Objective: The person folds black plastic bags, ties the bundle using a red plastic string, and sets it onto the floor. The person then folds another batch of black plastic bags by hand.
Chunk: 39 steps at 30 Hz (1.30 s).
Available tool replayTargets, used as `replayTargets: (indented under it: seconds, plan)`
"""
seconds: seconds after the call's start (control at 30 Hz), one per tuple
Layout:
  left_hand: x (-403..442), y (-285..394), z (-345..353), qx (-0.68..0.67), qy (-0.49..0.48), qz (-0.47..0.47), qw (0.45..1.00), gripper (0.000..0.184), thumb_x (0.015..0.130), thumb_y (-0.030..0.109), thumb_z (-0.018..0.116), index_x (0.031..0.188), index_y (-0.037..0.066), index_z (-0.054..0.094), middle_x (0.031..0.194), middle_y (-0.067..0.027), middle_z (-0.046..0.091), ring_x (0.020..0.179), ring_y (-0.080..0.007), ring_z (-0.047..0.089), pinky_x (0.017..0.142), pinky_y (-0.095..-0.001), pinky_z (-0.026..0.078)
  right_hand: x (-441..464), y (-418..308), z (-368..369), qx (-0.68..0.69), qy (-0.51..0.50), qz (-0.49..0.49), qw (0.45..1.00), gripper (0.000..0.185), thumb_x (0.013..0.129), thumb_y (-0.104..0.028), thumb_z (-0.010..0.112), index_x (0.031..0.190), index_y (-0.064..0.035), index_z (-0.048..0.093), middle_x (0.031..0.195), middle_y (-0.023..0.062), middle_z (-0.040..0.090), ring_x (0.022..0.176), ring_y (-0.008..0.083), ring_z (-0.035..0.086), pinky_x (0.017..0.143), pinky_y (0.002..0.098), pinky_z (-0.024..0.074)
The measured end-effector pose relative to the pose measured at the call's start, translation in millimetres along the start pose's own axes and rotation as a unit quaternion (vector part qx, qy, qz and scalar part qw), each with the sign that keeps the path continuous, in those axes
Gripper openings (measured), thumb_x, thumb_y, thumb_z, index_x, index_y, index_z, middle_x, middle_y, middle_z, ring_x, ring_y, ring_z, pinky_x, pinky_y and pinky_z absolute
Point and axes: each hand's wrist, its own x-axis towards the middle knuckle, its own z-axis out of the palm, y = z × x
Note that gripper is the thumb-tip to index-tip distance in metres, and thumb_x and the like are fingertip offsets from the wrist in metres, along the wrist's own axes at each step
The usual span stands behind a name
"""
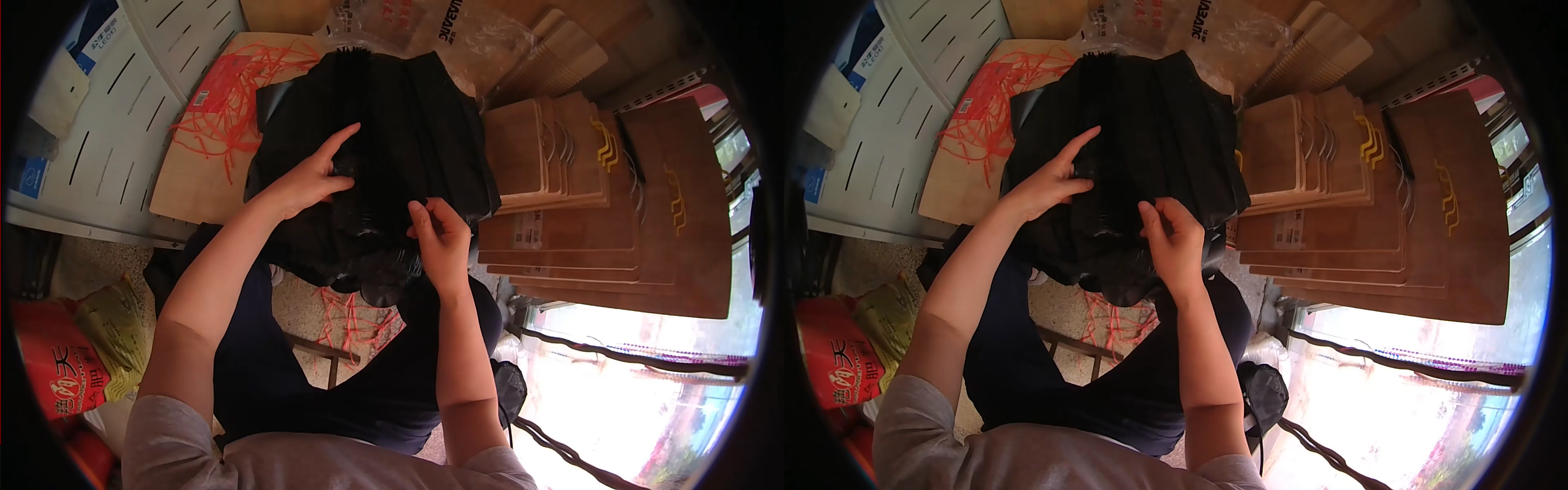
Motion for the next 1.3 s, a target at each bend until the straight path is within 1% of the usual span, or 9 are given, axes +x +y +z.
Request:
replayTargets:
  seconds: [0.17, 0.27, 0.4, 0.57, 0.73, 0.83, 1.03, 1.17, 1.3]
  plan:
    - [5, -5, -1, -0.031, -0.052, 0.005, 0.998, 0.063, 0.091, 0.001, 0.056, 0.148, 0.021, 0.036, 0.096, -0.0030, 0.056, 0.083, -0.0084, 0.055, 0.070, -0.0249, 0.050, 6, -3, -24, 0.138, 0.039, 0.037, 0.989, 0.024, 0.097, -0.018, 0.061, 0.077, -0.0051, 0.059, 0.067, -0.0010, 0.060, 0.060, 0.0061, 0.059, 0.057, 0.0202, 0.0447]
    - [9, -9, -4, -0.065, -0.077, 0.003, 0.995, 0.055, 0.093, -0.001, 0.053, 0.144, 0.016, 0.041, 0.111, -0.0055, 0.061, 0.097, -0.0122, 0.061, 0.083, -0.0291, 0.054, 17, 7, -59, 0.184, 0.212, 0.056, 0.958, 0.023, 0.097, -0.024, 0.061, 0.081, -0.0078, 0.059, 0.068, -0.0015, 0.059, 0.061, 0.0062, 0.057, 0.060, 0.0215, 0.0445]
    - [7, -7, -4, -0.057, -0.073, -0.012, 0.996, 0.052, 0.094, -0.001, 0.052, 0.143, 0.015, 0.044, 0.115, -0.0059, 0.061, 0.100, -0.0131, 0.062, 0.086, -0.0301, 0.054, 19, 15, -79, -0.044, 0.384, -0.096, 0.918, 0.016, 0.096, -0.018, 0.062, 0.093, -0.0026, 0.062, 0.083, -0.0002, 0.057, 0.069, 0.0052, 0.053, 0.061, 0.0205, 0.0428]
    - [10, -11, -4, -0.045, -0.067, -0.012, 0.997, 0.052, 0.093, 0.000, 0.053, 0.142, 0.015, 0.044, 0.116, -0.0058, 0.060, 0.100, -0.0125, 0.061, 0.084, -0.0285, 0.054, -2, -15, -21, -0.219, -0.002, -0.242, 0.945, 0.037, 0.068, -0.013, 0.084, 0.101, -0.0038, 0.069, 0.094, 0.0103, 0.059, 0.084, 0.0258, 0.056, 0.074, 0.0346, 0.0481]
    - [7, -7, -4, -0.049, -0.062, -0.016, 0.997, 0.053, 0.092, -0.002, 0.053, 0.142, 0.014, 0.044, 0.118, -0.0060, 0.060, 0.102, -0.0115, 0.061, 0.084, -0.0271, 0.054, -3, 0, 8, -0.280, -0.071, -0.294, 0.911, 0.026, 0.071, -0.004, 0.077, 0.095, -0.0021, 0.069, 0.088, 0.0072, 0.058, 0.085, 0.0262, 0.057, 0.074, 0.0375, 0.0481]
    - [7, -6, -4, -0.033, -0.060, -0.001, 0.998, 0.060, 0.091, -0.001, 0.055, 0.146, 0.017, 0.040, 0.110, -0.0042, 0.059, 0.090, -0.0082, 0.058, 0.074, -0.0237, 0.053, -2, 0, 10, -0.247, -0.023, -0.283, 0.926, 0.016, 0.076, 0.000, 0.073, 0.091, -0.0010, 0.068, 0.083, 0.0071, 0.059, 0.074, 0.0235, 0.058, 0.066, 0.0346, 0.0486]
    - [2, -2, -2, 0.004, -0.022, 0.005, 1.000, 0.079, 0.089, 0.001, 0.059, 0.153, 0.029, 0.024, 0.091, 0.0003, 0.050, 0.070, -0.0057, 0.040, 0.058, -0.0199, 0.038, 6, 2, -7, 0.122, 0.091, 0.024, 0.988, 0.008, 0.094, -0.009, 0.062, 0.096, -0.0019, 0.058, 0.075, 0.0004, 0.059, 0.060, 0.0071, 0.058, 0.056, 0.0226, 0.0469]
    - [5, -8, -4, -0.005, -0.022, -0.001, 1.000, 0.079, 0.089, -0.001, 0.057, 0.154, 0.029, 0.024, 0.092, -0.0005, 0.050, 0.073, -0.0053, 0.043, 0.061, -0.0205, 0.042, 15, 4, -41, 0.199, 0.193, 0.065, 0.959, 0.010, 0.096, -0.013, 0.060, 0.097, -0.0053, 0.054, 0.066, -0.0006, 0.056, 0.062, 0.0096, 0.060, 0.057, 0.0219, 0.0461]
    - [5, -8, -4, -0.036, -0.046, 0.028, 0.998, 0.076, 0.089, -0.001, 0.057, 0.153, 0.027, 0.028, 0.091, -0.0005, 0.052, 0.073, -0.0047, 0.045, 0.063, -0.0204, 0.044, 15, 17, -77, 0.076, 0.318, -0.015, 0.945, 0.012, 0.095, -0.012, 0.061, 0.099, -0.0044, 0.053, 0.083, 0.0011, 0.055, 0.066, 0.0066, 0.051, 0.060, 0.0224, 0.0445]
